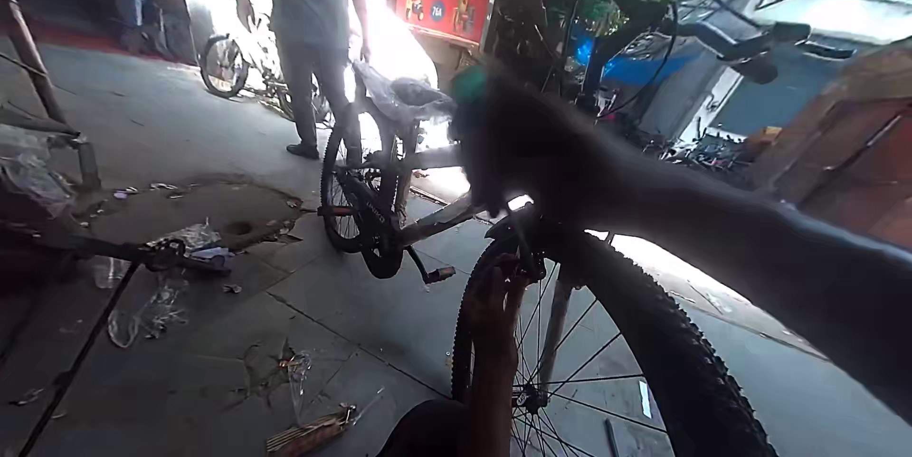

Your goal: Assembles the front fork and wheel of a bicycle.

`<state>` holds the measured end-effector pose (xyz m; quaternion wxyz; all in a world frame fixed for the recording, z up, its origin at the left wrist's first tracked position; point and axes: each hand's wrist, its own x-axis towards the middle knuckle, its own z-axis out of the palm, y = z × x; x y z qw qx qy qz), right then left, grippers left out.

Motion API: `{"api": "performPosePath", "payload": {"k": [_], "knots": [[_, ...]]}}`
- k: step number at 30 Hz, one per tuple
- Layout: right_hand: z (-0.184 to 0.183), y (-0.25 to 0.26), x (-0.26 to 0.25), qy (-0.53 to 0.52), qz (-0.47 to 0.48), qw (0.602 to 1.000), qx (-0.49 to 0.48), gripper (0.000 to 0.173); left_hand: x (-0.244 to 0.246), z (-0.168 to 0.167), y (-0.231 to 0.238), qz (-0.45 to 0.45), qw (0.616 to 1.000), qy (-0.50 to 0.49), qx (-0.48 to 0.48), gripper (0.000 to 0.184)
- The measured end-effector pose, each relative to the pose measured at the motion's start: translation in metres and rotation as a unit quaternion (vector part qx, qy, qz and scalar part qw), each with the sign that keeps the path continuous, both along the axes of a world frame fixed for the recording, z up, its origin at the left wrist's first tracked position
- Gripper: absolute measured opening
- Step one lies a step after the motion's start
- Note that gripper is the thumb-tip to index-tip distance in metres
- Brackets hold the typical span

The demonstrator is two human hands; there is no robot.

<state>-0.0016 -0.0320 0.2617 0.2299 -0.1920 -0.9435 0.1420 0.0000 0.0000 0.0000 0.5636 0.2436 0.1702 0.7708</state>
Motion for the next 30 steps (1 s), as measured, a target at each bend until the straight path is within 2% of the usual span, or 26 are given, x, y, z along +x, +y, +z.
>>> {"api": "performPosePath", "payload": {"k": [1, 3, 5, 7, 12, 17, 23, 30], "knots": [[-0.016, 0.018, -0.013, -0.045, -0.031, 0.998, 0.01, 0.036, -0.003, -0.001, -0.001, -0.015, 1.0, -0.012, 0.014, 0.036], [-0.046, 0.046, -0.033, -0.101, -0.075, 0.992, 0.028, 0.032, -0.007, -0.002, 0.001, -0.032, 0.998, -0.001, 0.051, 0.04], [-0.06, 0.058, -0.041, -0.158, -0.113, 0.981, 0.007, 0.042, -0.01, 0.001, 0.007, -0.027, 0.996, 0.034, 0.072, 0.037], [-0.067, 0.067, -0.045, -0.182, -0.132, 0.974, 0.011, 0.041, -0.01, 0.001, 0.013, -0.019, 0.996, 0.041, 0.074, 0.031], [-0.068, 0.072, -0.057, -0.19, -0.119, 0.973, 0.06, 0.053, -0.01, -0.005, 0.019, -0.001, 0.993, 0.058, 0.102, 0.027], [-0.079, 0.082, -0.063, -0.199, -0.101, 0.973, 0.059, 0.051, -0.011, -0.01, 0.022, 0.005, 0.994, 0.02, 0.104, 0.023], [-0.087, 0.089, -0.069, -0.219, -0.064, 0.966, 0.123, 0.047, -0.011, -0.01, 0.02, -0.002, 0.995, 0.024, 0.1, 0.025], [-0.09, 0.085, -0.07, -0.248, -0.044, 0.958, 0.136, 0.047, -0.01, -0.007, 0.02, -0.007, 0.997, 0.033, 0.066, 0.019]]}}
